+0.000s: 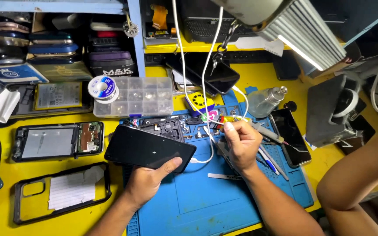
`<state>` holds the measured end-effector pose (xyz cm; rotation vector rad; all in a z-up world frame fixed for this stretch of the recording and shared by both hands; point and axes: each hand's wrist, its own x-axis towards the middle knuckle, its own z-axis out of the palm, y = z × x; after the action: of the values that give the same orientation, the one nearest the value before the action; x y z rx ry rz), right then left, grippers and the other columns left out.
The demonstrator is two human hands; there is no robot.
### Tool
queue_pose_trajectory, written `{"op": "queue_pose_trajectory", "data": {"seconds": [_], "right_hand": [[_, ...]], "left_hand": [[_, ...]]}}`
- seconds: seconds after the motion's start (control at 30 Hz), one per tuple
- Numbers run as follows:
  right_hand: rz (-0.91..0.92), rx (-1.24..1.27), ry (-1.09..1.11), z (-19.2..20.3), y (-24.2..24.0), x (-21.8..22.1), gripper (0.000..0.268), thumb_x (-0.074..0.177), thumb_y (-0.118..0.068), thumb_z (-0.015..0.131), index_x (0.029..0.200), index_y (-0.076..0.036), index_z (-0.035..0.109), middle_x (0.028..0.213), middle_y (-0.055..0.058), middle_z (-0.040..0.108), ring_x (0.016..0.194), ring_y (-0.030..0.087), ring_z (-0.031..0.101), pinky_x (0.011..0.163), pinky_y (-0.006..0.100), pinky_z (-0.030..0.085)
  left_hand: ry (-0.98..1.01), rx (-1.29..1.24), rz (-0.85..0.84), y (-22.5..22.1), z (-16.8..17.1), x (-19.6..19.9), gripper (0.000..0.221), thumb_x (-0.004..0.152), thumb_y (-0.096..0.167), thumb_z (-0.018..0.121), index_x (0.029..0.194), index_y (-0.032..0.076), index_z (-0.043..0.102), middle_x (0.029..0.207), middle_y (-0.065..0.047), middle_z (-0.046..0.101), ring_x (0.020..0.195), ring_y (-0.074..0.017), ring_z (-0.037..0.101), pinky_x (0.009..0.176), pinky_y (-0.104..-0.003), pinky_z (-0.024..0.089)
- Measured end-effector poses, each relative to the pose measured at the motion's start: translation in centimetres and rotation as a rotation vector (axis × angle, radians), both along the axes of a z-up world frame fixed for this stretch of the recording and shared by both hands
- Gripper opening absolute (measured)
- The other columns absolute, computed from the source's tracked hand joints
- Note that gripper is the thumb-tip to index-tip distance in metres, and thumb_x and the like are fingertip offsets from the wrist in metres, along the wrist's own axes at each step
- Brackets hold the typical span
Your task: Assembling internal components of a mobile phone and testing its functionality by booting it up and using the touchscreen.
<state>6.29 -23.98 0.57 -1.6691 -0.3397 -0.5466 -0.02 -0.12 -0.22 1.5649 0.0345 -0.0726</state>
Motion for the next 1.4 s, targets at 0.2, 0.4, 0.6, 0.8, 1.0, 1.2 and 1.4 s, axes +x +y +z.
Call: {"op": "queue_pose_trajectory", "data": {"seconds": [0.2,0.4,0.6,0.8,1.0,1.2,1.4], "right_hand": [[-0.014,-0.013,0.016,-0.3,-0.4,0.1,0.026,0.1,-0.014,0.063,0.075,-0.006,0.063,0.062,0.001,0.057,0.055,0.009,0.05,0.052,0.024,0.043],[-0.021,-0.014,0.019,-0.2,-0.4,0.1,0.028,0.101,-0.015,0.063,0.074,-0.007,0.062,0.062,0.001,0.056,0.055,0.009,0.05,0.053,0.024,0.043],[-0.016,-0.012,0.024,-0.3,-0.3,0.0,0.026,0.1,-0.015,0.064,0.076,-0.006,0.064,0.062,0.001,0.057,0.055,0.009,0.05,0.053,0.024,0.043],[-0.007,-0.016,-0.005,0.1,-0.2,0.0,0.03,0.101,-0.014,0.063,0.072,-0.008,0.059,0.059,0.0,0.051,0.051,0.008,0.045,0.05,0.024,0.039],[-0.016,0.02,-0.001,-0.2,-0.5,0.3,0.027,0.102,-0.012,0.061,0.075,-0.007,0.062,0.057,0.0,0.052,0.051,0.008,0.046,0.051,0.023,0.04],[-0.012,0.152,-0.017,-1.4,-0.1,1.0,0.031,0.103,-0.005,0.065,0.073,0.001,0.062,0.041,0.002,0.038,0.043,0.006,0.031,0.052,0.02,0.034],[-0.016,0.139,-0.029,-2.4,-0.5,1.2,0.032,0.104,-0.004,0.066,0.073,0.003,0.062,0.04,0.005,0.039,0.039,0.008,0.032,0.049,0.023,0.034]], "left_hand": [[0.075,0.021,0.018,0.0,0.3,0.0,0.032,0.077,0.019,0.084,0.107,0.007,0.084,0.117,-0.004,0.082,0.112,-0.0131,0.074,0.112,-0.028,0.05],[0.012,0.028,0.011,0.0,0.2,0.0,0.031,0.079,0.019,0.083,0.108,0.007,0.083,0.116,-0.004,0.082,0.111,-0.0142,0.074,0.111,-0.028,0.05],[0.126,0.009,0.032,-0.1,0.2,0.0,0.031,0.076,0.019,0.085,0.105,0.007,0.085,0.114,-0.004,0.084,0.108,-0.0125,0.075,0.11,-0.026,0.053],[0.021,0.026,-0.008,0.0,-0.4,0.1,0.026,0.079,0.021,0.083,0.102,0.009,0.085,0.112,-0.003,0.084,0.108,-0.0132,0.076,0.109,-0.028,0.053],[0.033,-0.046,-0.002,-0.2,0.8,0.1,0.023,0.08,0.02,0.083,0.099,0.008,0.084,0.107,-0.002,0.083,0.102,-0.0124,0.076,0.103,-0.027,0.057],[-0.075,-0.098,0.001,0.0,0.5,-0.3,0.029,0.086,0.016,0.085,0.101,-0.008,0.079,0.095,-0.02,0.081,0.092,-0.0231,0.075,0.085,-0.044,0.062],[-0.002,-0.157,-0.069,0.6,1.7,0.0,0.021,0.088,0.016,0.082,0.089,-0.005,0.079,0.078,-0.018,0.079,0.075,-0.0209,0.075,0.074,-0.038,0.064]]}}
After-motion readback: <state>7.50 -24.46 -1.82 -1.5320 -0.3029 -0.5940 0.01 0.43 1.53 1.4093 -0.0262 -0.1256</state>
